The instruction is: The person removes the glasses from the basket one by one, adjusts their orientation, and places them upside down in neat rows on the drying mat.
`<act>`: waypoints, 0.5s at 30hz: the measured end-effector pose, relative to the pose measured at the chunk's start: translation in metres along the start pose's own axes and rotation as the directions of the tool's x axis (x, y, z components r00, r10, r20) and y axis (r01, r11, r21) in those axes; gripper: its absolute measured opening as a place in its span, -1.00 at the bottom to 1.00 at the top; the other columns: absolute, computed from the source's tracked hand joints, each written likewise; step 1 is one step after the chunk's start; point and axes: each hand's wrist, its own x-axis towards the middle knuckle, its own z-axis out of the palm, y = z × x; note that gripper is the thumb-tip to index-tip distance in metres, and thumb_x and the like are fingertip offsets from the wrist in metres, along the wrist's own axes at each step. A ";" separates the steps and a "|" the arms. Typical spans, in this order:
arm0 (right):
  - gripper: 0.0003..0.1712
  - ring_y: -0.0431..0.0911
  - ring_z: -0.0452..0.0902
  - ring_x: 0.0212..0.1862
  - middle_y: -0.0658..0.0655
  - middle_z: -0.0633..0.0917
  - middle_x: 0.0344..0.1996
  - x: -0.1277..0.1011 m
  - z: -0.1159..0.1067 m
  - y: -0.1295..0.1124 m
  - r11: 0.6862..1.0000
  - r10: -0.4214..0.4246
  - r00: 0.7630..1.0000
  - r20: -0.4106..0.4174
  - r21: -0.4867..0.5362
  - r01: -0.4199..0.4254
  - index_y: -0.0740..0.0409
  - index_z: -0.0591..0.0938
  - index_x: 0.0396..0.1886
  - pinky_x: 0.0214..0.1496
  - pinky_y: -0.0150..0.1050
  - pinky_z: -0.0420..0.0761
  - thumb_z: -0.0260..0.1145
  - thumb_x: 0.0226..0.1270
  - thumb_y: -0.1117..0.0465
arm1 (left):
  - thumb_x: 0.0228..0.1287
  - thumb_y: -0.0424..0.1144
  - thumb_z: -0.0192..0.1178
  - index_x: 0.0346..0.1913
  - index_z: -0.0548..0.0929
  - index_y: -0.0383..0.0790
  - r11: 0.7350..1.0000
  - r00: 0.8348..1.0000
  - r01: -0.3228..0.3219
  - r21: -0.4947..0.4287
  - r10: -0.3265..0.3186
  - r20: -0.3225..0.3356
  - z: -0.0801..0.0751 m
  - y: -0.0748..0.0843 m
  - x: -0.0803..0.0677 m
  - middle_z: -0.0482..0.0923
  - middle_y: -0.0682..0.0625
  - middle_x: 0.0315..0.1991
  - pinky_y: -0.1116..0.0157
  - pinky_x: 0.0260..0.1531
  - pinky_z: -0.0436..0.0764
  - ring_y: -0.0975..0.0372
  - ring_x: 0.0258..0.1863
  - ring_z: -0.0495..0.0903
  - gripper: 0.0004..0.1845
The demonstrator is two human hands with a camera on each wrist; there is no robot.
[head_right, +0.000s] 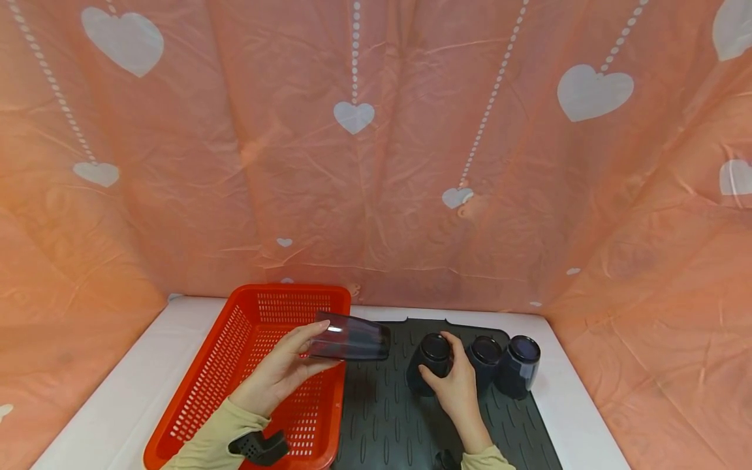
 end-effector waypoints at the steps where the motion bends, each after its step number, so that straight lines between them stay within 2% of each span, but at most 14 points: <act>1: -0.12 0.17 0.45 0.14 0.30 0.50 0.11 0.000 0.000 0.000 1.000 0.000 1.000 0.001 -0.001 0.000 0.16 0.32 0.30 0.10 0.18 0.46 0.55 -0.04 0.35 | 0.29 -0.19 0.25 -0.12 0.63 -0.15 1.000 1.000 0.000 -0.001 0.000 0.001 0.000 0.000 0.000 0.48 -0.09 -0.04 -0.05 0.02 0.51 0.04 -0.08 0.50 -0.84; 12: -0.14 0.17 0.47 0.09 0.33 0.53 0.08 -0.003 -0.002 -0.005 0.998 -0.033 0.999 -0.012 -0.045 0.033 0.22 0.33 0.30 0.05 0.15 0.48 0.52 -0.02 0.37 | 0.24 -0.19 0.31 -0.18 0.62 -0.15 0.999 1.000 0.015 -0.032 -0.015 0.010 0.004 -0.002 0.001 0.52 -0.07 -0.08 -0.06 0.03 0.51 0.06 -0.09 0.48 -0.84; 15: -0.19 0.20 0.44 0.13 0.33 0.51 0.12 -0.003 -0.003 -0.009 0.998 -0.049 0.998 -0.031 -0.048 0.047 0.25 0.36 0.30 0.11 0.15 0.44 0.49 0.01 0.38 | 0.24 -0.18 0.30 -0.21 0.64 -0.16 0.999 1.000 0.020 -0.035 -0.020 0.017 0.004 -0.002 0.002 0.57 -0.06 -0.12 -0.06 0.02 0.51 0.06 -0.11 0.52 -0.85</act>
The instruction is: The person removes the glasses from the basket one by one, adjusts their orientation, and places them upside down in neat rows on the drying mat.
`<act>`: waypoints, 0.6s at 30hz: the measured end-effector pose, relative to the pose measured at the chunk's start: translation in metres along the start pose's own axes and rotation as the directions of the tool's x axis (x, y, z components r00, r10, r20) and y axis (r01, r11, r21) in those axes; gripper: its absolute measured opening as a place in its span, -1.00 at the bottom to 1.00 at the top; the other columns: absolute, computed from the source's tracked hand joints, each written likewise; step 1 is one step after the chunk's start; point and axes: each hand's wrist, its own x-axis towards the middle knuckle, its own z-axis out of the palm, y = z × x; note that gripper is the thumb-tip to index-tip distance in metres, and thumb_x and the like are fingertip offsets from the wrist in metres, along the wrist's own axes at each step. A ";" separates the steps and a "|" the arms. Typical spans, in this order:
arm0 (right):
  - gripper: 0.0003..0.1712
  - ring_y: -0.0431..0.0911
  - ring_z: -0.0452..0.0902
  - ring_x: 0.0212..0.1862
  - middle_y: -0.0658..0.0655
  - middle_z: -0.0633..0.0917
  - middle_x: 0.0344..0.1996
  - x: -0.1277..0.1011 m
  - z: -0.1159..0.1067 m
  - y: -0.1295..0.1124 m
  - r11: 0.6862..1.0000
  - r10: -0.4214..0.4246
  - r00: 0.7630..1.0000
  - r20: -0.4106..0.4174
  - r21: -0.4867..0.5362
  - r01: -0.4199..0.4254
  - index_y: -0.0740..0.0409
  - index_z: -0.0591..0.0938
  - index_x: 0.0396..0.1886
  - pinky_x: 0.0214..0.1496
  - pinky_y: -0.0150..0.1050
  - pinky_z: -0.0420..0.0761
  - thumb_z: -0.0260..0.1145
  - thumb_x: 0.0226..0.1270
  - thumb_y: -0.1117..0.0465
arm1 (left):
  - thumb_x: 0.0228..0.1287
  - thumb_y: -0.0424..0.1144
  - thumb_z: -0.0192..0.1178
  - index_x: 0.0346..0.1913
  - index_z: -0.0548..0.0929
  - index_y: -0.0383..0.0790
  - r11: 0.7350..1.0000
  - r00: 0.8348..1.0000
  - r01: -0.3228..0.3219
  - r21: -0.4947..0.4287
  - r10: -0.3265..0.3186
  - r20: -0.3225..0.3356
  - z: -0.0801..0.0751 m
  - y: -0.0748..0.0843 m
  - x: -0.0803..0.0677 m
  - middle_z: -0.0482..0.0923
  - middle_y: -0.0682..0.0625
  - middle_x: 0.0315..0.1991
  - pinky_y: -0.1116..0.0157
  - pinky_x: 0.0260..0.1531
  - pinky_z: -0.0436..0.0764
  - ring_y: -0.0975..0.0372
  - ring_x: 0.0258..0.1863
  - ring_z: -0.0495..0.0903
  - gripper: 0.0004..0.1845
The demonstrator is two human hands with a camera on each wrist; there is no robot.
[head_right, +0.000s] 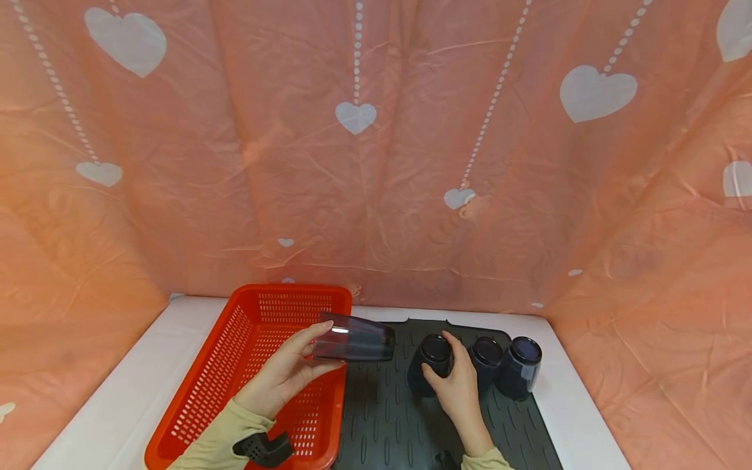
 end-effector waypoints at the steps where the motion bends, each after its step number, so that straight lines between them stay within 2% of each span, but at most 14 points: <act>1: -0.21 0.21 0.43 0.15 0.33 0.50 0.13 0.000 -0.001 -0.002 1.000 -0.003 1.000 -0.010 0.004 0.003 0.25 0.37 0.29 0.14 0.15 0.43 0.48 0.03 0.38 | 0.24 -0.18 0.30 -0.23 0.64 -0.16 1.000 1.000 0.002 -0.001 -0.002 -0.001 0.001 0.000 0.000 0.59 -0.06 -0.14 -0.06 0.02 0.51 0.06 -0.13 0.53 -0.86; 4: -0.29 0.19 0.35 0.25 0.29 0.46 0.20 0.001 -0.004 -0.008 1.000 -0.004 0.999 -0.033 0.030 0.005 0.23 0.40 0.29 0.23 0.12 0.34 0.43 0.11 0.35 | 0.23 -0.18 0.31 -0.24 0.63 -0.17 1.000 1.000 0.002 0.004 -0.002 -0.013 0.003 0.000 0.001 0.59 -0.06 -0.16 -0.04 0.00 0.53 0.05 -0.16 0.56 -0.85; 7: -0.36 0.11 0.30 0.30 0.23 0.44 0.25 0.002 -0.007 -0.016 0.997 0.002 0.999 -0.040 0.075 0.001 0.19 0.40 0.30 0.29 0.05 0.29 0.38 0.23 0.29 | 0.20 -0.18 0.34 -0.18 0.55 -0.21 1.000 0.999 0.002 0.013 -0.002 -0.044 0.005 0.001 0.002 0.55 -0.07 -0.15 -0.03 -0.02 0.54 0.06 -0.19 0.53 -0.76; 10: -0.42 0.03 0.28 0.32 0.18 0.43 0.28 0.002 -0.010 -0.024 0.990 -0.005 0.999 -0.034 0.138 0.010 0.14 0.39 0.32 0.32 -0.13 0.27 0.31 0.33 0.21 | 0.19 -0.16 0.34 -0.10 0.46 -0.24 0.999 0.997 -0.004 0.039 0.007 -0.075 0.009 0.001 0.002 0.51 -0.06 -0.15 -0.01 -0.02 0.55 0.08 -0.23 0.50 -0.65; 15: -0.51 0.02 0.34 0.28 0.15 0.46 0.24 0.002 -0.012 -0.038 0.956 -0.036 0.999 -0.017 0.292 0.039 0.12 0.40 0.31 0.19 -0.51 0.34 0.18 0.44 0.17 | 0.20 -0.15 0.33 -0.07 0.44 -0.26 0.996 0.993 -0.033 0.088 0.042 -0.111 0.011 0.002 0.005 0.56 -0.03 -0.20 0.03 -0.02 0.54 0.12 -0.28 0.52 -0.63; 18: -0.56 -0.01 0.39 0.24 0.15 0.48 0.22 0.003 -0.012 -0.045 0.927 -0.055 0.998 -0.002 0.373 0.052 0.12 0.41 0.31 0.13 -0.56 0.36 0.12 0.48 0.18 | 0.20 -0.15 0.33 -0.13 0.49 -0.23 0.996 0.992 -0.037 0.085 0.047 -0.121 0.010 0.002 0.005 0.58 -0.02 -0.22 0.04 0.00 0.52 0.12 -0.27 0.51 -0.69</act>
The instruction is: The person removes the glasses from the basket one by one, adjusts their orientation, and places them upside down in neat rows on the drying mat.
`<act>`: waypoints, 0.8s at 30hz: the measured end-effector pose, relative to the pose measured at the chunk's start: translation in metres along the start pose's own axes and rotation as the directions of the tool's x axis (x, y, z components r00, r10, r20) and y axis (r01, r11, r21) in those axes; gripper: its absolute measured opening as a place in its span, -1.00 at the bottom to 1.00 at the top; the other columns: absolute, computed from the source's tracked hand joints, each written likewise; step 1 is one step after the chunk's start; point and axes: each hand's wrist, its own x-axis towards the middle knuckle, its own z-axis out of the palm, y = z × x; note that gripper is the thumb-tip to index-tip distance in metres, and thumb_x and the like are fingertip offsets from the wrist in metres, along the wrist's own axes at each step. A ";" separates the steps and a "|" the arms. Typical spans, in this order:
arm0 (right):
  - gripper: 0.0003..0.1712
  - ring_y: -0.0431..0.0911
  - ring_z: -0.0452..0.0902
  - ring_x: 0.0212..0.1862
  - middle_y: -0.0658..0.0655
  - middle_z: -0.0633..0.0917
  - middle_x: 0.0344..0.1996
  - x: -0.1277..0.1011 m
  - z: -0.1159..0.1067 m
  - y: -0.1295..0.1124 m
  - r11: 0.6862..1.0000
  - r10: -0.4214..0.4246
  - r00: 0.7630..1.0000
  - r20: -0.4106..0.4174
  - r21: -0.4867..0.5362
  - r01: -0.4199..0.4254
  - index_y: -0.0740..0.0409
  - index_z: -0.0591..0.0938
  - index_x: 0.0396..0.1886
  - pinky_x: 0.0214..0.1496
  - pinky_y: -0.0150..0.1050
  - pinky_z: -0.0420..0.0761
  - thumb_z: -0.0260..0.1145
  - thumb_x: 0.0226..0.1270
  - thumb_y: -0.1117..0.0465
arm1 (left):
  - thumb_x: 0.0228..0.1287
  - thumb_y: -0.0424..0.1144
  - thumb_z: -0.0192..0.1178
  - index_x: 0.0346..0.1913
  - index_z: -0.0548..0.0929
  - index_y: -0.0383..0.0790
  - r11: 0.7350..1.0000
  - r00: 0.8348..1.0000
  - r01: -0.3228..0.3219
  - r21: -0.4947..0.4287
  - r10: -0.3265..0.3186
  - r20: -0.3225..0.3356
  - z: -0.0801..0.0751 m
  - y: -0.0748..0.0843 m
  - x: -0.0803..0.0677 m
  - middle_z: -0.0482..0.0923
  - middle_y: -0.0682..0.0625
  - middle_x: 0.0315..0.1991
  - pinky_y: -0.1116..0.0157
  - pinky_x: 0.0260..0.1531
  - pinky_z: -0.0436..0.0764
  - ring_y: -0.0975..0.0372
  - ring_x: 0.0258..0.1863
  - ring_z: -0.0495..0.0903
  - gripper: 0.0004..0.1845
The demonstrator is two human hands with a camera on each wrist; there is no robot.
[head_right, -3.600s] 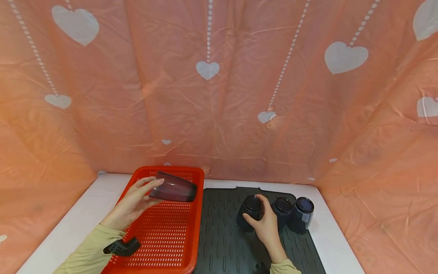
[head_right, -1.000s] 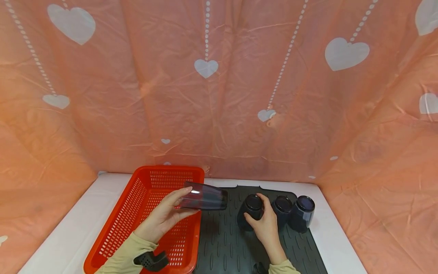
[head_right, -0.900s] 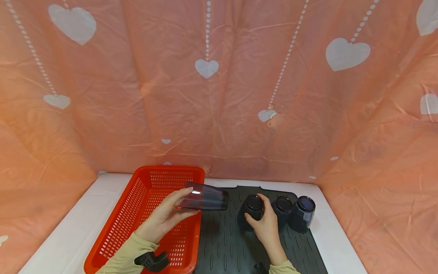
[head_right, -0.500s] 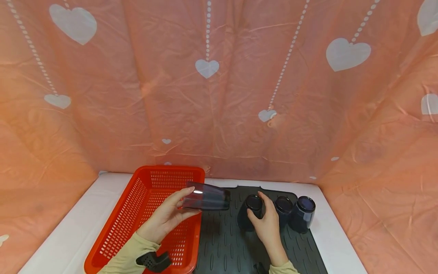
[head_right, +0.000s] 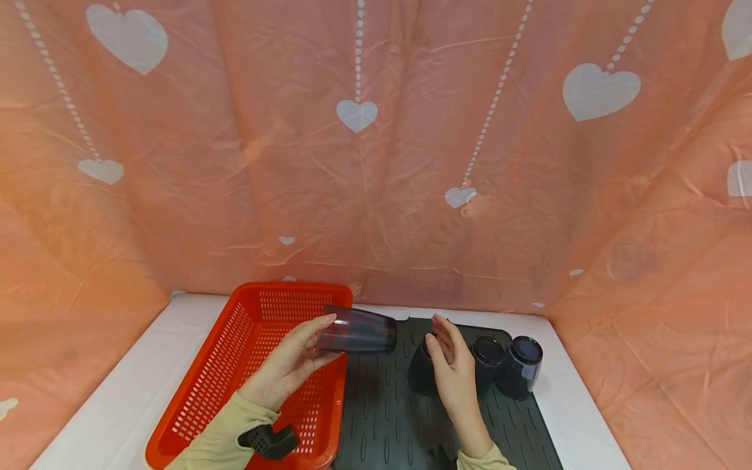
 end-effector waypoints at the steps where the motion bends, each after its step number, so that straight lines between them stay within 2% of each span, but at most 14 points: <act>1: -0.57 -0.04 0.39 0.23 0.16 0.48 0.21 0.001 0.001 -0.002 1.000 -0.004 1.000 0.009 0.028 0.004 0.13 0.41 0.31 0.12 -0.56 0.36 0.10 0.49 0.19 | 0.20 -0.15 0.33 -0.15 0.50 -0.21 1.000 1.000 0.004 -0.003 -0.004 -0.003 0.000 0.000 0.000 0.58 -0.02 -0.22 0.04 0.01 0.52 0.12 -0.26 0.51 -0.71; 4: -0.57 -0.18 0.42 0.20 0.17 0.47 0.19 0.003 0.005 -0.009 0.993 -0.006 0.999 0.050 0.119 0.000 0.19 0.38 0.32 0.17 -0.47 0.39 0.00 0.54 0.19 | 0.18 -0.13 0.35 -0.18 0.52 -0.19 1.000 1.000 0.010 -0.008 -0.010 -0.009 0.000 0.001 0.002 0.59 -0.01 -0.24 0.06 0.02 0.52 0.11 -0.24 0.51 -0.72; 7: -0.55 -0.24 0.44 0.18 0.16 0.47 0.18 0.005 0.009 -0.013 0.972 0.025 0.994 0.111 0.231 -0.050 0.25 0.33 0.34 0.21 -0.34 0.40 -0.06 0.57 0.15 | 0.16 -0.13 0.36 -0.13 0.52 -0.21 1.000 1.000 0.013 -0.015 -0.013 -0.013 0.001 0.002 0.003 0.60 -0.01 -0.22 0.08 0.02 0.52 0.10 -0.23 0.53 -0.67; 11: -0.49 -0.16 0.44 0.20 0.22 0.44 0.21 0.007 0.014 -0.014 0.930 0.090 0.978 0.189 0.334 -0.150 0.25 0.28 0.37 0.23 -0.24 0.41 -0.09 0.58 0.07 | 0.16 -0.13 0.36 -0.07 0.51 -0.25 1.000 1.000 0.009 -0.026 -0.009 -0.014 0.003 0.002 0.004 0.60 -0.04 -0.19 0.07 0.03 0.51 0.09 -0.21 0.52 -0.62; 16: -0.45 -0.07 0.43 0.22 0.35 0.33 0.29 0.008 0.020 -0.015 0.883 0.143 0.954 0.265 0.401 -0.243 0.24 0.22 0.40 0.25 -0.18 0.39 -0.13 0.59 0.03 | 0.17 -0.11 0.36 -0.11 0.55 -0.23 0.999 1.000 0.009 -0.039 -0.009 -0.008 0.005 0.003 0.004 0.60 -0.03 -0.20 0.10 -0.01 0.53 0.08 -0.20 0.51 -0.66; 20: -0.44 -0.02 0.43 0.21 0.34 0.30 0.31 0.010 0.025 -0.014 0.844 0.179 0.936 0.303 0.441 -0.304 0.23 0.20 0.41 0.25 -0.15 0.40 -0.15 0.59 0.02 | 0.15 -0.09 0.38 -0.15 0.61 -0.19 0.999 1.000 0.012 -0.044 -0.013 -0.002 0.005 0.004 0.003 0.60 -0.01 -0.18 0.10 -0.02 0.53 0.08 -0.17 0.48 -0.69; 24: -0.43 0.03 0.45 0.17 0.32 0.33 0.29 0.010 0.030 -0.012 0.794 0.228 0.919 0.323 0.485 -0.367 0.20 0.21 0.42 0.25 -0.10 0.39 -0.15 0.58 0.00 | 0.15 -0.08 0.37 -0.07 0.59 -0.22 0.999 1.000 0.013 -0.037 -0.013 0.005 0.006 0.004 0.004 0.59 -0.03 -0.15 0.10 0.01 0.52 0.07 -0.15 0.49 -0.62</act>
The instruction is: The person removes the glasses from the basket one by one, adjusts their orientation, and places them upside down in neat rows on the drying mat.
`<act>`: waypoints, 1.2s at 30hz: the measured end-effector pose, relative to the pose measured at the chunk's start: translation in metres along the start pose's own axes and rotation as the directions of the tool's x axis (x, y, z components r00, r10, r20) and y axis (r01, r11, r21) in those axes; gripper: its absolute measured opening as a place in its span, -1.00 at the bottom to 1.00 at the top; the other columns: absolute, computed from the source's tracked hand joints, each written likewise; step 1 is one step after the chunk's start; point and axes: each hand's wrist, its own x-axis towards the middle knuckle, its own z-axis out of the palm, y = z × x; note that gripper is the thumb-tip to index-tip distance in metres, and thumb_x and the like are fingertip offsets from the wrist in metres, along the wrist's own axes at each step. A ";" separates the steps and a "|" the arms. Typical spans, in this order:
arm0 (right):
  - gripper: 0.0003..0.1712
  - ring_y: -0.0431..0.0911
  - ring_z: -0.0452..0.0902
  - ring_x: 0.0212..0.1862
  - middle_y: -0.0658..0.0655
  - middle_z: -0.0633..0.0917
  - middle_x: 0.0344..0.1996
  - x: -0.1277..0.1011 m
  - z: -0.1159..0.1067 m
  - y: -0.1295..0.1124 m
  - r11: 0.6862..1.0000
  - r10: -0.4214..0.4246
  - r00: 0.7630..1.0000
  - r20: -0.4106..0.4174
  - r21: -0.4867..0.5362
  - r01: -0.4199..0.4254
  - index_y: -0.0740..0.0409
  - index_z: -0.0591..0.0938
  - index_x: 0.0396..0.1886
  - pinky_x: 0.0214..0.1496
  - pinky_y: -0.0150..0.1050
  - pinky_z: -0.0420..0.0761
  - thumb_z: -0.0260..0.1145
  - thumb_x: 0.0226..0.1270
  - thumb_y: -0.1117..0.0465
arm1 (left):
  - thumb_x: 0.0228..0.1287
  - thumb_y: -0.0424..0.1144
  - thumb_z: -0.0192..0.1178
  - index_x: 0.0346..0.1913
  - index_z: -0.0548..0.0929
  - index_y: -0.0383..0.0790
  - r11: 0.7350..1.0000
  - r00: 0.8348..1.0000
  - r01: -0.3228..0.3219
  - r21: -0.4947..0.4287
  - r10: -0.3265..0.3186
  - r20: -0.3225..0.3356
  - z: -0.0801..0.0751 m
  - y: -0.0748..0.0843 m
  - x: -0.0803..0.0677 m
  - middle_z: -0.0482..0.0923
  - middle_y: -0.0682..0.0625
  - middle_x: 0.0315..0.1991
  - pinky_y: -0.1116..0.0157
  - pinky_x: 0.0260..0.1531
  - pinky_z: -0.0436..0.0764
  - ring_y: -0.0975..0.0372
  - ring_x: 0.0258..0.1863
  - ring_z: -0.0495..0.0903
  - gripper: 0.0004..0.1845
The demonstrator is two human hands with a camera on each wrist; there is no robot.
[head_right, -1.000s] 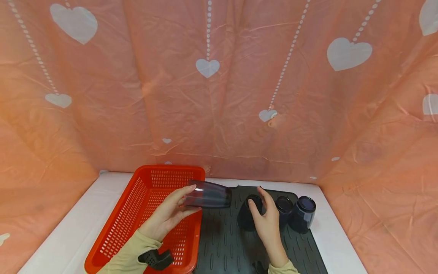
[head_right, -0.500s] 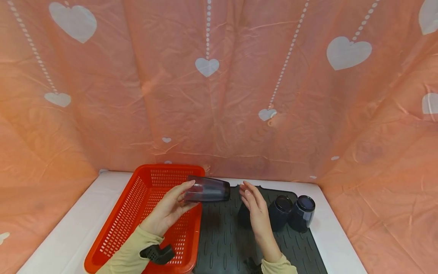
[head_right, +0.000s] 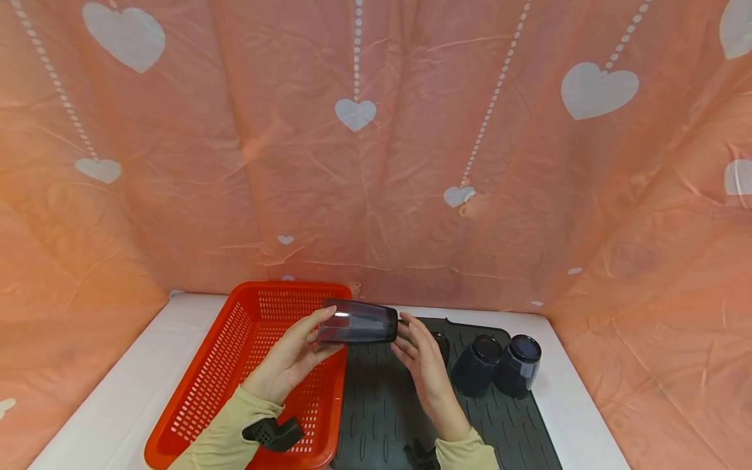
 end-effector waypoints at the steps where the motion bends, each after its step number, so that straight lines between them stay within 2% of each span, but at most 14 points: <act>1: -0.43 0.04 0.47 0.16 0.31 0.35 0.28 0.000 0.001 0.001 1.000 0.013 1.000 -0.003 0.020 -0.013 0.19 0.21 0.42 0.25 -0.08 0.39 -0.15 0.58 -0.01 | 0.15 -0.08 0.37 -0.04 0.58 -0.23 1.000 1.000 0.001 0.000 -0.001 -0.002 0.000 0.000 0.000 0.59 -0.04 -0.14 0.10 0.01 0.52 0.07 -0.15 0.50 -0.60; 5: -0.46 0.03 0.53 0.08 0.22 0.44 0.21 0.002 0.007 0.004 0.992 0.056 0.998 -0.016 0.115 -0.053 0.17 0.25 0.39 0.24 -0.02 0.40 -0.12 0.57 -0.02 | 0.16 -0.09 0.36 0.00 0.55 -0.26 1.000 1.000 -0.001 0.001 0.001 -0.002 0.001 -0.001 0.000 0.57 -0.05 -0.14 0.12 -0.02 0.54 0.07 -0.17 0.51 -0.57; 8: -0.57 0.03 0.55 0.05 0.16 0.52 0.11 0.003 0.011 0.007 0.979 0.070 0.997 -0.022 0.195 -0.064 0.12 0.40 0.23 0.22 0.03 0.41 -0.10 0.56 0.00 | 0.16 -0.11 0.36 -0.04 0.57 -0.26 1.000 1.000 -0.008 0.006 0.008 -0.001 0.003 -0.001 0.000 0.57 -0.05 -0.17 0.14 -0.04 0.55 0.08 -0.21 0.52 -0.61; 11: -0.65 0.06 0.56 0.05 0.15 0.56 0.03 0.004 0.015 0.010 0.966 0.066 0.998 -0.016 0.250 -0.060 0.07 0.47 0.11 0.21 0.07 0.40 -0.09 0.56 0.02 | 0.17 -0.12 0.36 -0.06 0.57 -0.25 1.000 1.000 -0.014 0.009 0.014 0.000 0.004 -0.001 0.000 0.57 -0.04 -0.19 0.14 -0.05 0.55 0.09 -0.23 0.51 -0.63; 13: -0.63 0.09 0.55 0.07 0.17 0.55 0.03 0.004 0.016 0.011 0.960 0.070 0.998 -0.006 0.273 -0.066 0.08 0.44 0.16 0.22 0.09 0.39 -0.10 0.56 0.02 | 0.17 -0.13 0.36 -0.07 0.56 -0.24 1.000 1.000 -0.016 0.009 0.016 0.000 0.005 -0.001 0.000 0.57 -0.04 -0.19 0.14 -0.04 0.54 0.09 -0.23 0.51 -0.64; 16: -0.51 0.12 0.51 0.11 0.21 0.51 0.07 0.005 0.018 0.011 0.949 0.085 0.996 0.011 0.302 -0.084 0.14 0.27 0.33 0.23 0.09 0.38 -0.10 0.56 0.01 | 0.17 -0.12 0.35 -0.05 0.54 -0.25 1.000 1.000 -0.016 0.007 0.016 0.002 0.006 0.000 -0.001 0.56 -0.04 -0.19 0.12 -0.02 0.53 0.08 -0.21 0.49 -0.63; 20: -0.38 0.10 0.50 0.12 0.22 0.49 0.10 0.006 0.022 0.010 0.937 0.104 0.994 0.026 0.332 -0.107 0.24 0.09 0.44 0.22 0.03 0.40 -0.08 0.55 0.03 | 0.18 -0.10 0.34 -0.01 0.47 -0.27 1.000 1.000 -0.012 0.017 0.012 0.007 0.006 0.000 -0.001 0.55 -0.05 -0.17 0.10 0.01 0.51 0.06 -0.19 0.47 -0.56; 31: -0.39 0.03 0.49 0.15 0.20 0.37 0.24 0.005 0.027 0.010 0.912 0.125 0.992 0.013 0.391 -0.121 0.21 0.14 0.43 0.22 0.00 0.41 0.05 0.51 0.13 | 0.17 -0.05 0.35 0.08 0.42 -0.33 0.999 1.000 0.008 0.038 -0.007 -0.004 0.007 -0.001 -0.001 0.49 -0.09 -0.09 0.07 0.06 0.49 0.05 -0.13 0.45 -0.44; 36: -0.41 0.02 0.48 0.15 0.18 0.40 0.22 0.004 0.029 0.010 0.905 0.131 0.991 0.006 0.408 -0.122 0.21 0.19 0.41 0.22 0.00 0.41 0.09 0.48 0.16 | 0.18 -0.06 0.34 0.07 0.39 -0.31 0.999 1.000 0.003 0.034 -0.003 0.002 0.006 -0.002 -0.002 0.50 -0.08 -0.11 0.07 0.07 0.50 0.06 -0.15 0.46 -0.45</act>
